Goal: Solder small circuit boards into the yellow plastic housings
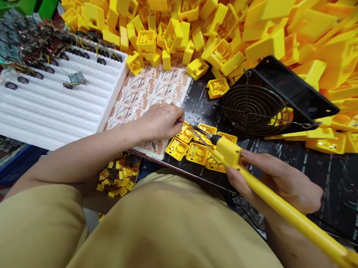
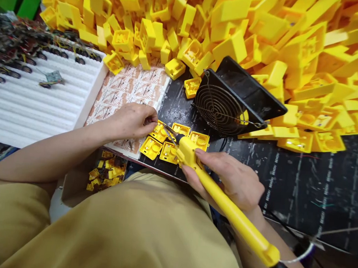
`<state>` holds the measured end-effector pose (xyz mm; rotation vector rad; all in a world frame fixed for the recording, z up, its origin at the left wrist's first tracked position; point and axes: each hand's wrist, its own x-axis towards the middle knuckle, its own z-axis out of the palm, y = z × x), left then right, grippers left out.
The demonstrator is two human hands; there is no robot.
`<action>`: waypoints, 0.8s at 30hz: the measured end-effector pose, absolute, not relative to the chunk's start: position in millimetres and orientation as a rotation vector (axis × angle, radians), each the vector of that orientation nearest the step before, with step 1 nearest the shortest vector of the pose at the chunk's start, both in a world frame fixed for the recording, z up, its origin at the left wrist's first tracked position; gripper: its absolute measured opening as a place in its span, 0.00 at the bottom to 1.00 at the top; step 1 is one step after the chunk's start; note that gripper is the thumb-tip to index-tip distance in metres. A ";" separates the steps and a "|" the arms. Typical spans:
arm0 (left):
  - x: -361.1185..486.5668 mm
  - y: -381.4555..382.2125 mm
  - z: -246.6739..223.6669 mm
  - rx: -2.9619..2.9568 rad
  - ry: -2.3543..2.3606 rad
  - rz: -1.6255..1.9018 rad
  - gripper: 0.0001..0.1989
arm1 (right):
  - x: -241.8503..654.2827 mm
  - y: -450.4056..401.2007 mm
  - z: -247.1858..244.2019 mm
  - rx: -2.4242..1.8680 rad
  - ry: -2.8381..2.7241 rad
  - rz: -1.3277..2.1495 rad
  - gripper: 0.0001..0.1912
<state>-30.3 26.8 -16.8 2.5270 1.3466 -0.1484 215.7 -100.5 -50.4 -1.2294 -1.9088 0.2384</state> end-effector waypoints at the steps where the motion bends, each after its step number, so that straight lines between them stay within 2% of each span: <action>1: -29.3 27.2 -15.2 2.533 1.344 -0.178 0.14 | 213.8 -98.4 -49.7 -1.170 -1.931 0.216 0.22; 8: -26.7 29.6 -10.0 2.540 1.314 -0.262 0.15 | 203.7 -86.6 -35.0 -1.068 -2.057 0.060 0.16; 15: -27.1 32.2 -12.2 2.586 1.279 -0.253 0.14 | 202.6 -75.8 -15.5 -0.870 -2.222 0.143 0.11; 19: -26.4 32.6 -11.9 2.597 1.284 -0.261 0.14 | 209.7 -82.3 -9.1 -1.085 -2.173 0.185 0.03; 21: -25.7 32.6 -11.7 2.601 1.277 -0.257 0.14 | 212.6 -86.2 -9.6 -1.225 -2.125 0.213 0.05; 24: -23.9 32.9 -10.7 2.578 1.305 -0.285 0.14 | 213.4 -87.9 -12.1 -1.219 -2.111 0.288 0.06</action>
